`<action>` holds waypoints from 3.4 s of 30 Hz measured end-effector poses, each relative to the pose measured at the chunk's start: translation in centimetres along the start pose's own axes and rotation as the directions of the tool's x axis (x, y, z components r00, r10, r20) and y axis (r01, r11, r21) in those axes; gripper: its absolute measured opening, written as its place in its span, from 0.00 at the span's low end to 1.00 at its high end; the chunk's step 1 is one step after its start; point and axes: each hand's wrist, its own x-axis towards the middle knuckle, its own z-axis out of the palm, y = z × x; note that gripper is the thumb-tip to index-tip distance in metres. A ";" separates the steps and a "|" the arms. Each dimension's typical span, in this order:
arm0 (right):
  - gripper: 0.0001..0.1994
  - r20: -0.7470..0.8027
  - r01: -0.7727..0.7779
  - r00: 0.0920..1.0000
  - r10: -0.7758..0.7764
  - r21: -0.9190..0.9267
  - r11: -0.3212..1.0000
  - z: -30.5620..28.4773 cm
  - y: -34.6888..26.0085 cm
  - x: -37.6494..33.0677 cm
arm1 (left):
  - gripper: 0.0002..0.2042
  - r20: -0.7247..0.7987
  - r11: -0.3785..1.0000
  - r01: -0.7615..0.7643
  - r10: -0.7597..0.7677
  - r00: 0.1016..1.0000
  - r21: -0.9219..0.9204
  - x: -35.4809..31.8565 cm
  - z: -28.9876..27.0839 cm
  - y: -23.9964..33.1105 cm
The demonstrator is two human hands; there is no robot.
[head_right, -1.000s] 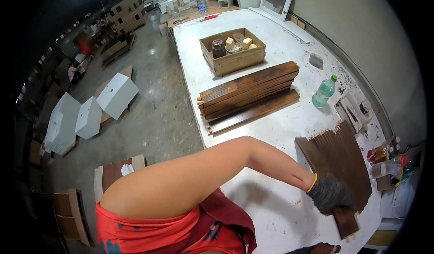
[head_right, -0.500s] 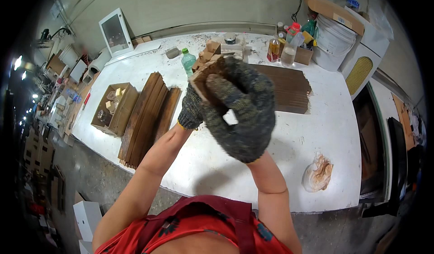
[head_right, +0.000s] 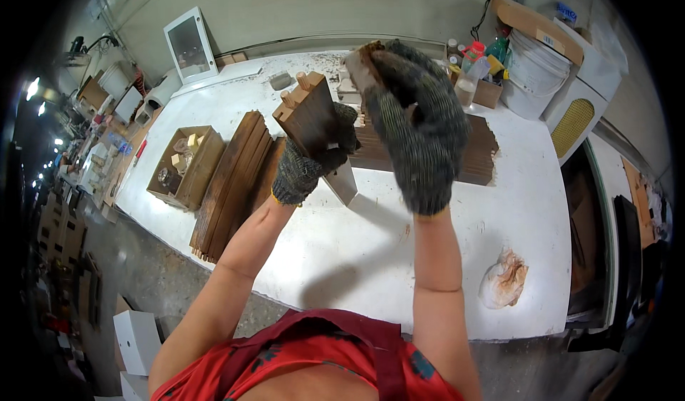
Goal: The person rubs a small block of sandpaper against different sides of several long wooden furniture components. The person picks up each piece one at a time, turns it over to sand the edges and ends, and then places it into a stack on the workbench.
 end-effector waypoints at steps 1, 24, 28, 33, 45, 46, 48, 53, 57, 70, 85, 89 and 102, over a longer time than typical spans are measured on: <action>0.15 -0.018 0.006 1.000 -0.005 0.038 0.999 0.0 -0.6 -0.2 | 0.20 -0.017 0.982 -0.039 0.043 0.999 0.185 0.3 0.1 0.4; 0.17 -0.099 -0.018 0.995 0.015 -0.030 0.999 -3.0 0.0 -4.0 | 0.23 -0.100 0.956 -0.003 0.034 0.994 0.294 0.7 0.6 2.6; 0.17 -0.106 0.171 0.976 -0.188 -0.151 0.974 -0.9 0.2 -2.2 | 0.22 0.015 0.933 -0.182 0.187 0.982 0.309 0.9 1.0 0.9; 0.19 -0.117 0.014 0.993 -0.032 -0.150 0.989 0.7 0.6 -2.3 | 0.23 -0.018 0.932 0.078 -0.076 0.997 0.354 0.6 1.8 1.4; 0.22 0.207 0.198 0.967 -0.151 -0.230 0.953 1.0 -3.5 -5.5 | 0.21 0.023 0.874 -0.161 0.170 0.985 0.458 0.5 0.5 -0.8; 0.22 0.072 0.130 0.990 -0.120 -0.145 0.981 0.6 -2.6 -5.0 | 0.20 0.009 0.858 -0.132 0.147 0.989 0.496 0.5 0.4 -0.4; 0.17 -0.124 0.085 0.988 -0.092 -0.058 0.995 -0.3 -1.4 -2.7 | 0.19 -0.011 0.924 0.043 -0.042 0.999 0.381 0.9 1.5 1.3; 0.18 -0.055 -0.032 0.998 0.030 -0.045 0.998 -0.1 0.2 -1.1 | 0.20 -0.059 0.959 0.090 -0.077 0.995 0.268 1.0 2.4 1.1; 0.19 -0.041 0.138 0.986 -0.159 -0.314 0.939 0.4 -0.3 -2.1 | 0.24 -0.129 0.885 0.037 0.027 0.991 0.465 0.3 2.9 1.3; 0.22 0.011 0.314 0.949 -0.316 0.086 0.945 1.4 0.1 0.6 | 0.29 -0.069 0.985 -0.138 0.145 0.987 0.105 1.9 -1.2 0.0; 0.21 0.228 0.365 0.921 -0.317 -0.218 0.905 8.4 14.7 -8.9 | 0.21 -0.182 0.944 -0.198 0.153 0.971 -0.264 8.1 -10.9 -4.8; 0.19 0.453 0.241 0.885 -0.112 -0.238 0.941 6.4 18.1 -17.8 | 0.24 -0.453 0.939 -0.197 0.051 0.890 -0.281 9.4 -11.6 -4.2; 0.11 0.790 -0.104 0.402 0.463 -0.463 0.880 0.1 18.7 -19.4 | 0.18 -0.530 0.989 -0.147 0.142 0.836 0.032 8.9 -13.0 -4.7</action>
